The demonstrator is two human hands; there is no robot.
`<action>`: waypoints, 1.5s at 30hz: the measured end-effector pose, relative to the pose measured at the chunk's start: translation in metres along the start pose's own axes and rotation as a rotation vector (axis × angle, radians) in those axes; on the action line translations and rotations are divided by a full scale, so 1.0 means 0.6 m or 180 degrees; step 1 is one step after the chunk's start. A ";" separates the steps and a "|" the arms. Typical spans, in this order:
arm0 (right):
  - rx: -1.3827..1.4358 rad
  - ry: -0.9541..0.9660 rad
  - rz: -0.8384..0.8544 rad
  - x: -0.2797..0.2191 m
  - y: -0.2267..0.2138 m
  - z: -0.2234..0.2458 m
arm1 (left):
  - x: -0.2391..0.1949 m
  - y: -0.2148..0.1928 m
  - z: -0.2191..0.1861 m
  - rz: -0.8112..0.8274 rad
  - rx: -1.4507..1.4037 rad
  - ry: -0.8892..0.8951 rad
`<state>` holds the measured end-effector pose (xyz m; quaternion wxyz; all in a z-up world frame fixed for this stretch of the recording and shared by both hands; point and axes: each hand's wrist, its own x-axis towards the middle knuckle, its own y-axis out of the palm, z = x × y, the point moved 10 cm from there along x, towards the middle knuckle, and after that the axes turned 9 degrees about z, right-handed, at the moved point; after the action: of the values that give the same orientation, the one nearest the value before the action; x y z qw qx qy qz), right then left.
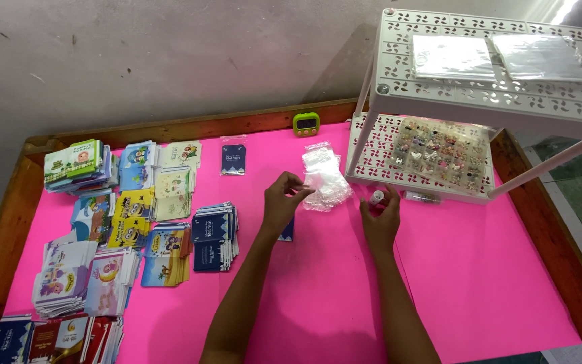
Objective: Packaging small handcrafted cards into plastic sleeves and sealing them with stickers.
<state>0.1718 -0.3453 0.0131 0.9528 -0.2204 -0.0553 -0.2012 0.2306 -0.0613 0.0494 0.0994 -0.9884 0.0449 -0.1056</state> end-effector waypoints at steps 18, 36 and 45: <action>-0.0671 -0.2564 -0.0222 -0.100 0.045 0.152 | -0.178 -0.096 0.086 0.0200 -0.1372 -0.0701; -0.2101 -0.0597 0.1679 -0.167 0.276 0.120 | -0.180 -0.060 0.072 0.0662 -0.1433 -0.0704; -0.2248 -0.0711 0.1651 -0.163 0.271 0.123 | -0.180 -0.059 0.075 0.0656 -0.1489 -0.0791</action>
<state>0.1478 -0.1439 -0.0043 0.8263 -0.5590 -0.0287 0.0627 0.1376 -0.0062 -0.0079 -0.1164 -0.9801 0.1557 0.0403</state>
